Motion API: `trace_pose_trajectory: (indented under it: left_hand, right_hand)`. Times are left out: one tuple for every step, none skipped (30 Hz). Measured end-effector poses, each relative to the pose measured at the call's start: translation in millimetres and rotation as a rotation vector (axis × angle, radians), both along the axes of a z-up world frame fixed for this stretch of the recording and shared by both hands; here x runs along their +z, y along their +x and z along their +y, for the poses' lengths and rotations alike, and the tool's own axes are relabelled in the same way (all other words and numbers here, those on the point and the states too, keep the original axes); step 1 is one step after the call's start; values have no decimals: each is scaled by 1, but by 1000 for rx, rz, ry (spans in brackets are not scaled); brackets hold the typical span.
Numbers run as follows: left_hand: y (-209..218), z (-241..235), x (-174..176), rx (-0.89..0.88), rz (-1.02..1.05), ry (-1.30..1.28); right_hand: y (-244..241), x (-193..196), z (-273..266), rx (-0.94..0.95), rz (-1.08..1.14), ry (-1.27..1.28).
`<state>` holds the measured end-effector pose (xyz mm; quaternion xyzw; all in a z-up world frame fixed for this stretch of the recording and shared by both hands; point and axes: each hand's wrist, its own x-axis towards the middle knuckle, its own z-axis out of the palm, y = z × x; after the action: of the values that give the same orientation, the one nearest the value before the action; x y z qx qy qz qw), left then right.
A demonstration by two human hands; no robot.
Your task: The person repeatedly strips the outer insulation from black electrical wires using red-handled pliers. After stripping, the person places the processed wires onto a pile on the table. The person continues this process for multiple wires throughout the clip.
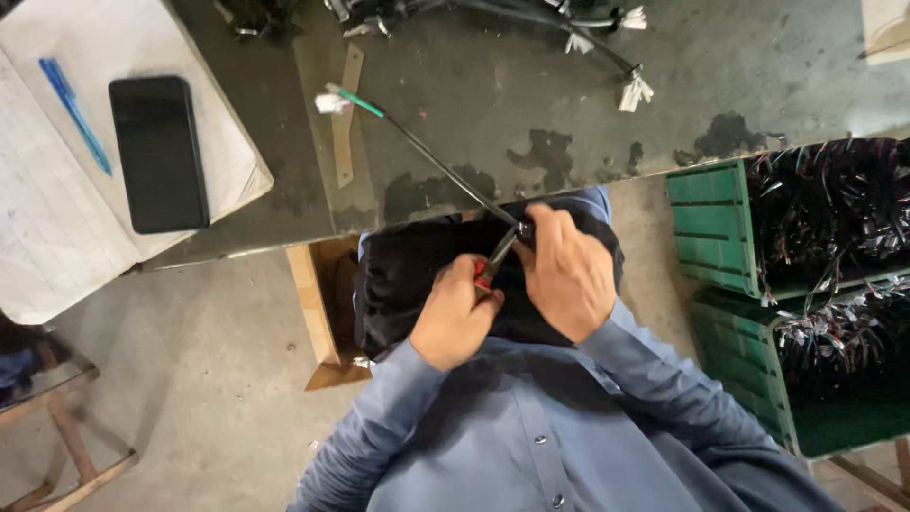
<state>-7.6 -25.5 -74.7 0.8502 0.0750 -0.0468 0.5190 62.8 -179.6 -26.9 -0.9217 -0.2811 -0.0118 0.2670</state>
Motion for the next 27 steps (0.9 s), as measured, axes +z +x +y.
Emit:
trace_pose_trajectory:
  left_hand:
    - [0,-3,1,44,-126,95]
    - [-2,-5,4,85,-253,190]
    - [-1,-5,7,74,-81,117]
    - [-1,-5,12,60,90,42]
    - [2,-3,20,34,252,-32]
    - [7,-1,29,25,240,-81]
    - [10,0,38,14,234,-132]
    - [14,2,46,2,228,-183]
    - [15,6,53,-34,-88,-78]
    - [18,10,57,-76,-403,26]
    - [22,15,60,-121,-718,132]
    - [26,20,62,-169,-734,100]
    - [31,24,60,-215,-754,69]
    - [31,27,58,-261,-773,38]
    - [33,29,56,-245,-740,49]
    - [32,31,51,-228,-707,59]
    - [26,30,45,-217,-671,63]
    - [20,27,37,-171,-552,42]
    - [10,22,30,-126,-434,22]
    - [3,17,22,-82,-315,2]
    - [-1,10,13,-46,-88,28]
    - [-7,5,7,-13,139,53]
    - [-9,4,3,18,362,82]
    - [-11,6,2,14,229,104]
    - [-9,7,5,10,93,116]
    - [-5,11,11,6,-43,128]
    - [-5,21,20,-8,-103,186]
  right_hand:
    - [-2,1,-1,9,19,-9]
    - [-2,4,-1,1,47,4]
    - [0,7,1,-3,66,20]
    - [4,13,3,-7,85,37]
    - [11,22,3,68,176,68]
    - [19,34,-1,144,265,100]
    - [25,45,-7,217,360,130]
    - [29,55,-14,278,445,140]
    - [29,64,-22,343,538,151]
    - [29,71,-28,408,631,164]
    - [28,77,-33,411,680,137]
    - [26,82,-38,414,730,111]
    - [25,85,-40,418,776,81]
    - [23,88,-42,442,754,102]
    - [24,90,-40,466,723,124]
    - [26,90,-36,490,692,146]
    - [24,88,-32,430,542,131]
    - [22,82,-25,370,394,114]
    - [22,74,-17,309,244,96]
    - [21,62,-6,233,283,-3]
    - [19,47,6,162,324,-101]
    - [17,35,11,89,364,-199]
    - [18,23,13,157,457,-111]
    - [21,12,10,226,549,-22]
    - [29,7,-3,296,637,58]
    - [38,4,-20,212,823,171]
    - [53,6,-47,235,555,263]
